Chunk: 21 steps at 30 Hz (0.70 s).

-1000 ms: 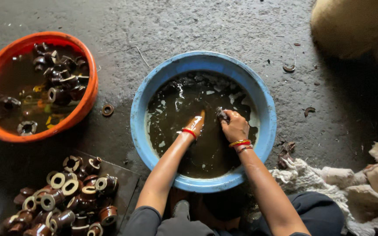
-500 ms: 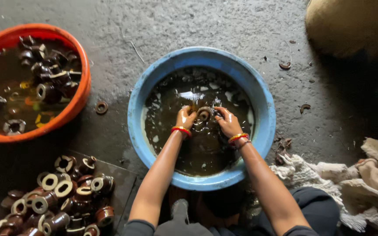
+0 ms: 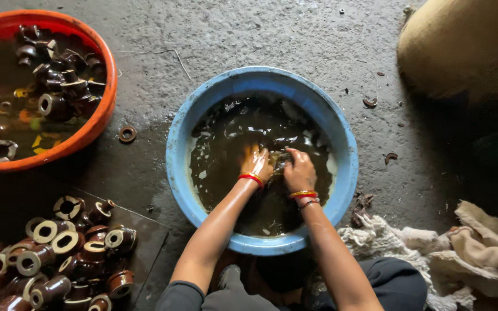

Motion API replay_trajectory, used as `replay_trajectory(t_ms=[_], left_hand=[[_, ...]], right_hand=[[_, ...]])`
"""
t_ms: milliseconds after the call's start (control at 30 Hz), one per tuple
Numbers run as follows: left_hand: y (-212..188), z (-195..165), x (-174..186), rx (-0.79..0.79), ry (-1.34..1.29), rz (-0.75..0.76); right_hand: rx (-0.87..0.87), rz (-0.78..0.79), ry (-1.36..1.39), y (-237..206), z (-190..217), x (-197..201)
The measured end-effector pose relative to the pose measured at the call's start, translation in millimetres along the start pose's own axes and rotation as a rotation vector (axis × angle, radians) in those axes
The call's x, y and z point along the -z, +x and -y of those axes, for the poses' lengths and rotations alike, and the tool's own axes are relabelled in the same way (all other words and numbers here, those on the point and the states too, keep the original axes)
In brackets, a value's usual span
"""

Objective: The person sits on the floor and washes small brown wooden parts one by one using a dark cloth in a blue basin of soapy water. After scrubbing, each part is placed on a nearby pile on the floor.

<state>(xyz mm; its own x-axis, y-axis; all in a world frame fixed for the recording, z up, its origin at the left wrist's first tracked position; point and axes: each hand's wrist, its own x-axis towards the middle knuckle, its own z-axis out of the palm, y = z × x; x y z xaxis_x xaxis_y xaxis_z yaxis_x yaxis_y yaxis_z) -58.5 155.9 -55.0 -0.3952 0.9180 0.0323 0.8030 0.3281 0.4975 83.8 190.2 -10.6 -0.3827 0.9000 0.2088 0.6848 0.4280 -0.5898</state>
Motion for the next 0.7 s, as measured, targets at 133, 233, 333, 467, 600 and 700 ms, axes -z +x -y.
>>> replay_trajectory(t_ms=[133, 233, 333, 467, 600, 700], left_hand=[[-8, 17, -10, 0.13, 0.129, 0.462], [-8, 28, -19, 0.007, 0.058, 0.617], [-13, 33, -18, -0.155, 0.037, 0.738], [-31, 28, -2, -0.209, -0.08, 0.727], [-47, 9, 16, -0.359, -0.036, 0.566], [-49, 4, 24, -0.308, 0.16, 0.578]], right_hand=[[-0.117, 0.027, -0.123, 2, -7, 11], [-0.232, 0.097, -0.124, 2, -11, 11], [-0.243, 0.122, -0.086, 1, -11, 7], [-0.238, 0.122, -0.099, -1, -8, 6], [-0.259, 0.151, -0.056, -3, -4, 10], [-0.297, 0.161, -0.046, -4, -5, 11]])
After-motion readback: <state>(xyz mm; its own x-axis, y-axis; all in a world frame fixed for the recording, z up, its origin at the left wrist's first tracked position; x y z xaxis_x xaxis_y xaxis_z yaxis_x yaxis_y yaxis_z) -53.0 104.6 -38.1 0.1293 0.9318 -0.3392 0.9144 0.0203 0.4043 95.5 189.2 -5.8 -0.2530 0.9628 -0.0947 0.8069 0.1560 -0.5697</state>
